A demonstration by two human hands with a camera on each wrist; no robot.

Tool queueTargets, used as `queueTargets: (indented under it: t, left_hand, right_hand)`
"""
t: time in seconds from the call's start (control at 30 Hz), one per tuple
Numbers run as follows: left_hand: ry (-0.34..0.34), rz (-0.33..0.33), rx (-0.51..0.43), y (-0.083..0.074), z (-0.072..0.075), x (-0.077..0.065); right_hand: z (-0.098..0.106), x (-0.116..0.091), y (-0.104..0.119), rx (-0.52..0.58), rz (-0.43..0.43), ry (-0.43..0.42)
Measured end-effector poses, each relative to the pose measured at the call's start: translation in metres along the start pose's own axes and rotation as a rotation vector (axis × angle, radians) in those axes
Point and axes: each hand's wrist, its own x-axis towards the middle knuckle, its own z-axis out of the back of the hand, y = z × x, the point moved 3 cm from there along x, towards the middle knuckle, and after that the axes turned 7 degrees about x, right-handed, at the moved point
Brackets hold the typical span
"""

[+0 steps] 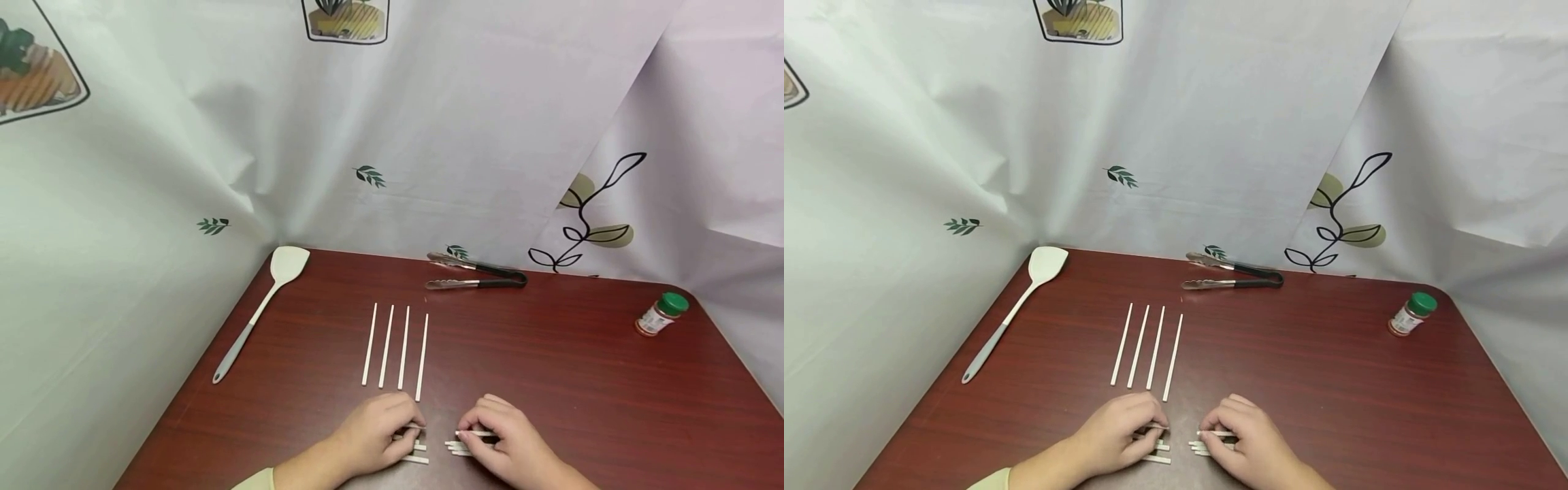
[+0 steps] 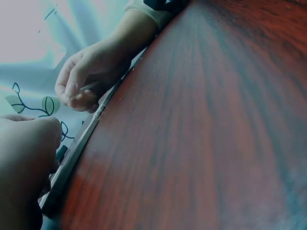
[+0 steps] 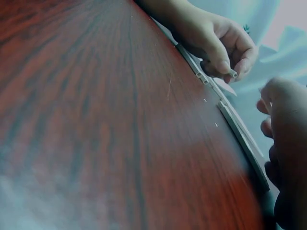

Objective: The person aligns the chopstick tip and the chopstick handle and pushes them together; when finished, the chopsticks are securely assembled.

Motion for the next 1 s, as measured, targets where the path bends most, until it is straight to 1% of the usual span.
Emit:
queueTargets:
  t: [0.13, 0.23, 0.3, 0.37, 0.5, 0.57, 0.6, 0.7, 0.87, 1.0]
  left_hand:
    - [0.015, -0.029, -0.008, 0.0, -0.001, 0.001]
    - [0.02, -0.058, -0.02, 0.0, -0.001, 0.001]
    - [0.021, -0.076, -0.034, 0.0, -0.001, 0.002]
    - [0.017, -0.095, -0.048, 0.0, -0.001, 0.002]
    - [-0.003, -0.165, -0.065, -0.001, -0.002, 0.002]
    - [-0.018, -0.195, -0.062, -0.001, -0.002, 0.002]
    - [-0.023, -0.204, -0.061, -0.001, -0.002, 0.002]
    - [-0.033, -0.213, -0.058, -0.001, -0.002, 0.002]
    - [-0.027, -0.205, -0.054, -0.003, -0.002, 0.002]
    - [-0.02, -0.199, -0.057, -0.006, -0.004, 0.002]
  right_hand:
    - [-0.001, 0.004, 0.003, 0.041, 0.073, 0.018]
    - [-0.001, 0.009, 0.008, 0.039, 0.097, 0.023]
    - [-0.002, 0.014, 0.013, 0.032, 0.138, 0.026]
    - [-0.004, 0.018, 0.017, 0.02, 0.204, 0.037]
    - [-0.011, 0.025, 0.026, 0.023, 0.369, 0.079]
    - [-0.013, 0.027, 0.029, 0.034, 0.425, 0.094]
    - [-0.014, 0.028, 0.029, 0.038, 0.437, 0.095]
    - [-0.015, 0.028, 0.03, 0.025, 0.437, 0.07]
    - [-0.015, 0.024, 0.028, -0.013, 0.362, 0.001]
    - [-0.016, 0.022, 0.027, -0.004, 0.327, -0.015]
